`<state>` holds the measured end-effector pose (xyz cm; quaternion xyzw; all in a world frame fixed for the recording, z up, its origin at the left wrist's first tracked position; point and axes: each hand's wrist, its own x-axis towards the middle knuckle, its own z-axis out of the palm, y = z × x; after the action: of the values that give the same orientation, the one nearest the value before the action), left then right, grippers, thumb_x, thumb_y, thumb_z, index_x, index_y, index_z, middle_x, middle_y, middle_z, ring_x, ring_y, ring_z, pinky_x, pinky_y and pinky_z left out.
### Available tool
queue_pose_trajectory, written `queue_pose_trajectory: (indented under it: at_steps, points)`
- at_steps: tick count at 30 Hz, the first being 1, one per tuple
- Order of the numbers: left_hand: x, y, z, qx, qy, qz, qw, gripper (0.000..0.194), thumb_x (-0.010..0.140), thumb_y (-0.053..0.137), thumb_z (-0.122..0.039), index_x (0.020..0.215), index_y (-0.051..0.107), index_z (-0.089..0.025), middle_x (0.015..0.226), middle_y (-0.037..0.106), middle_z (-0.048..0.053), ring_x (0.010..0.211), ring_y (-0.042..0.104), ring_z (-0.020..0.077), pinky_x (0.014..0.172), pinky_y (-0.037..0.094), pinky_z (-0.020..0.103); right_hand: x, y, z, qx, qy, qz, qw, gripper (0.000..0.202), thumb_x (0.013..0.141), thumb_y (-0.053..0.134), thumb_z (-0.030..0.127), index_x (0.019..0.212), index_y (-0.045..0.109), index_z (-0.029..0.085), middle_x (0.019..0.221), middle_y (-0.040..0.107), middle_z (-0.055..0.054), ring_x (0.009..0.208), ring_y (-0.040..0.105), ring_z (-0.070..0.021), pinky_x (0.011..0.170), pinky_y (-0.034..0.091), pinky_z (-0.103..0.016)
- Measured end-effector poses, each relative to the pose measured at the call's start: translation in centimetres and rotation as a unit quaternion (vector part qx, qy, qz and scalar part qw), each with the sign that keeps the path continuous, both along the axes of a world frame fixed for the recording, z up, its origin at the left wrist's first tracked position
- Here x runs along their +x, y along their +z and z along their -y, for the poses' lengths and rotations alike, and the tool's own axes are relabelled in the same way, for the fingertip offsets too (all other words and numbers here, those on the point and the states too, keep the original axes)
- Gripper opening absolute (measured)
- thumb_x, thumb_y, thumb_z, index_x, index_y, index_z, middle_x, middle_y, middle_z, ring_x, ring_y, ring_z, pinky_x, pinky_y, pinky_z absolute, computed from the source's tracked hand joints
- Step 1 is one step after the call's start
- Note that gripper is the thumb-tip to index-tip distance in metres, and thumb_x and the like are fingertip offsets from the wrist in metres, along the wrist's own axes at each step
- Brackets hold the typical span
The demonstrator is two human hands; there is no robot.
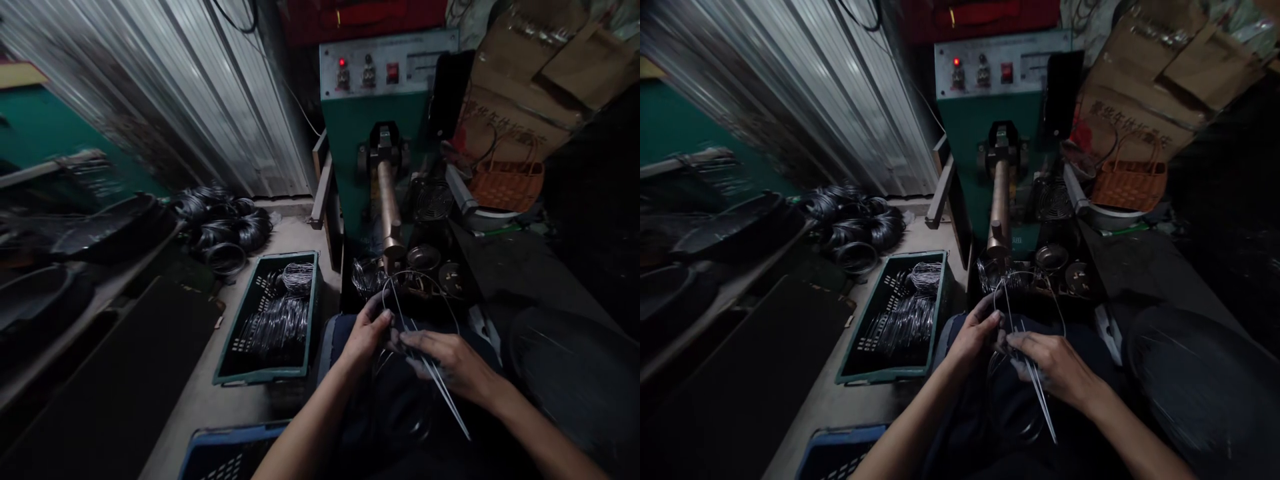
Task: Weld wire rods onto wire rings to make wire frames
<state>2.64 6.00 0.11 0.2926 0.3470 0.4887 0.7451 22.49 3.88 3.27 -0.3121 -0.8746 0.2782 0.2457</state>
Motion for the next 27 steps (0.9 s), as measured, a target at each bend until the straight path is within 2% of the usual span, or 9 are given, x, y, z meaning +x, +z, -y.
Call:
queue_pose_trajectory:
  at_steps: [5, 10, 12, 15, 19, 22, 27]
  points:
    - [0.2, 0.5, -0.3, -0.029, 0.006, 0.007, 1.0, 0.069, 0.074, 0.072, -0.034, 0.136, 0.044, -0.023, 0.071, 0.054, -0.003, 0.048, 0.052, 0.0078, 0.045, 0.047, 0.021, -0.5, 0.7, -0.5, -0.015, -0.001, 0.008, 1.0, 0.044, 0.086, 0.057, 0.015, 0.129, 0.052, 0.026, 0.116, 0.065, -0.005, 0.099, 0.065, -0.0186, 0.082, 0.055, -0.028]
    - [0.0, -0.2, -1.3, -0.023, 0.012, -0.017, 1.0, 0.073, 0.074, 0.071, -0.034, 0.14, 0.04, -0.024, 0.07, 0.056, -0.003, 0.049, 0.054, 0.0086, 0.047, 0.048, 0.021, -0.7, -0.7, -0.7, 0.04, -0.043, 0.016, 0.998, 0.034, 0.092, 0.052, 0.021, 0.126, 0.052, 0.024, 0.101, 0.068, -0.006, 0.084, 0.066, -0.0176, 0.073, 0.054, -0.028]
    - [-0.4, -0.3, -2.9, -0.016, 0.025, -0.039, 0.999, 0.073, 0.074, 0.072, -0.034, 0.139, 0.041, -0.022, 0.068, 0.056, -0.003, 0.049, 0.055, 0.0086, 0.048, 0.049, 0.021, -0.7, -1.5, -1.8, 0.081, -0.069, 0.043, 0.993, 0.021, 0.094, 0.051, 0.025, 0.113, 0.059, 0.022, 0.09, 0.069, -0.006, 0.077, 0.066, -0.0179, 0.071, 0.053, -0.029]
    - [-1.2, 0.0, -6.5, -0.004, 0.05, -0.063, 0.997, 0.067, 0.074, 0.071, -0.031, 0.135, 0.046, -0.019, 0.071, 0.059, -0.001, 0.051, 0.056, 0.009, 0.049, 0.051, 0.022, -0.9, -1.6, -4.8, 0.149, -0.104, 0.09, 0.979, 0.013, 0.093, 0.054, 0.03, 0.098, 0.063, 0.022, 0.087, 0.067, -0.006, 0.083, 0.064, -0.0212, 0.08, 0.048, -0.035]
    - [-2.1, 1.2, -11.0, 0.017, 0.076, -0.071, 0.994, 0.055, 0.075, 0.069, -0.025, 0.127, 0.052, -0.016, 0.077, 0.063, 0.003, 0.051, 0.056, 0.0091, 0.044, 0.051, 0.022, -1.3, -0.4, -9.0, 0.205, -0.117, 0.104, 0.966, 0.01, 0.093, 0.055, 0.025, 0.099, 0.064, 0.023, 0.096, 0.067, -0.007, 0.093, 0.061, -0.0232, 0.09, 0.038, -0.044]
    - [-2.7, 1.7, -12.9, 0.018, 0.084, -0.069, 0.994, 0.051, 0.074, 0.07, -0.023, 0.122, 0.055, -0.015, 0.078, 0.063, 0.003, 0.051, 0.058, 0.0103, 0.043, 0.051, 0.022, -1.7, 0.3, -10.8, 0.204, -0.119, 0.087, 0.968, 0.01, 0.093, 0.055, 0.022, 0.099, 0.063, 0.022, 0.095, 0.067, -0.007, 0.095, 0.06, -0.0232, 0.088, 0.039, -0.042]
    - [-3.1, 1.6, -14.2, 0.023, 0.091, -0.057, 0.994, 0.056, 0.074, 0.072, -0.024, 0.125, 0.051, -0.015, 0.074, 0.061, 0.001, 0.051, 0.059, 0.0116, 0.042, 0.052, 0.024, -1.9, 0.3, -12.0, 0.155, -0.114, 0.032, 0.981, 0.01, 0.093, 0.053, 0.021, 0.099, 0.061, 0.02, 0.093, 0.063, -0.007, 0.09, 0.059, -0.0215, 0.081, 0.048, -0.036]
